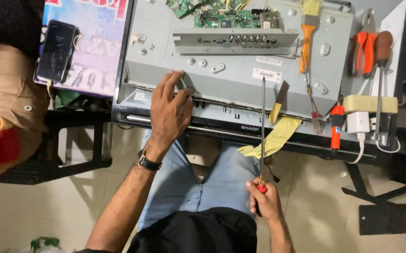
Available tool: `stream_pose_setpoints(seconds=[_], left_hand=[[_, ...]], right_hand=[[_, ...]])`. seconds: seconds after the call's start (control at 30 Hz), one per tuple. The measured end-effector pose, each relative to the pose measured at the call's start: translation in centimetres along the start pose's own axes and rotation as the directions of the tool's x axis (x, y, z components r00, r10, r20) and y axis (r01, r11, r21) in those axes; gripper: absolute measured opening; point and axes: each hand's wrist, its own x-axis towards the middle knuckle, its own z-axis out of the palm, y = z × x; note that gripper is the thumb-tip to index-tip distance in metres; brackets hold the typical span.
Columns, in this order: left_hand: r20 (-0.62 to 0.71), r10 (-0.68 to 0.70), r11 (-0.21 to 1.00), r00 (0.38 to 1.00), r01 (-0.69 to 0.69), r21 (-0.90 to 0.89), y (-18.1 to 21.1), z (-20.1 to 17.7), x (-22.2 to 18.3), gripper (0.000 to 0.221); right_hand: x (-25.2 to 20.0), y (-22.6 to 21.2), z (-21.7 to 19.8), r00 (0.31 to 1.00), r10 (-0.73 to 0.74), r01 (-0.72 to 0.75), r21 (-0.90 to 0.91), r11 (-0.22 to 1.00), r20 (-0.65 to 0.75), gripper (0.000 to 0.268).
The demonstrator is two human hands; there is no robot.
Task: Reassembling the internal components of a television, including circuit boards and wiring, using a screwdriver and brush.
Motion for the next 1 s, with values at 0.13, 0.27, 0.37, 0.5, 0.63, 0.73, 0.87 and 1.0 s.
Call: stream_pose_setpoints(seconds=[0.13, 0.27, 0.37, 0.5, 0.63, 0.73, 0.87, 1.0], left_hand=[[0.006, -0.011, 1.000, 1.000, 0.011, 0.023, -0.3, 0.5, -0.1, 0.021], [0.000, -0.007, 1.000, 1.000, 0.007, 0.020, -0.7, 0.5, -0.4, 0.016], [0.011, -0.009, 1.000, 1.000, 0.009, 0.028, -1.1, 0.9, -0.8, 0.017], [-0.007, -0.003, 1.000, 1.000, 0.003, -0.016, -1.0, 0.5, -0.8, 0.012], [-0.021, 0.003, 0.999, 1.000, -0.004, -0.039, -1.0, 0.2, -0.8, 0.012], [-0.038, 0.006, 0.997, 0.999, -0.009, -0.081, -1.1, 0.2, -0.8, 0.008], [-0.036, 0.052, 0.995, 0.998, -0.055, -0.084, -1.1, -0.2, -0.7, 0.011], [-0.025, 0.053, 0.994, 0.998, -0.055, -0.091, -0.8, -0.5, -0.3, 0.008]], right_hand=[[0.0, -0.1, 0.2, 1.000, -0.011, 0.010, -0.027, 1.000, -0.022, 0.022], [0.1, 0.0, 0.8, 0.999, -0.025, 0.024, -0.035, 0.999, -0.028, 0.024], [0.1, 0.0, 1.2, 0.999, -0.020, 0.018, -0.058, 0.998, -0.042, 0.025], [0.2, 0.4, 1.2, 0.997, -0.024, 0.020, -0.063, 0.998, -0.068, 0.025], [-0.1, 0.3, 1.1, 0.996, -0.066, 0.061, -0.089, 0.994, -0.064, 0.024], [-0.3, -0.1, 1.3, 0.994, -0.076, 0.068, -0.118, 0.991, -0.072, 0.024], [-0.3, -0.2, 1.4, 0.995, -0.058, 0.049, -0.110, 0.993, -0.084, 0.024], [-0.6, -0.5, 1.7, 0.993, -0.070, 0.056, -0.141, 0.988, -0.094, 0.025]])
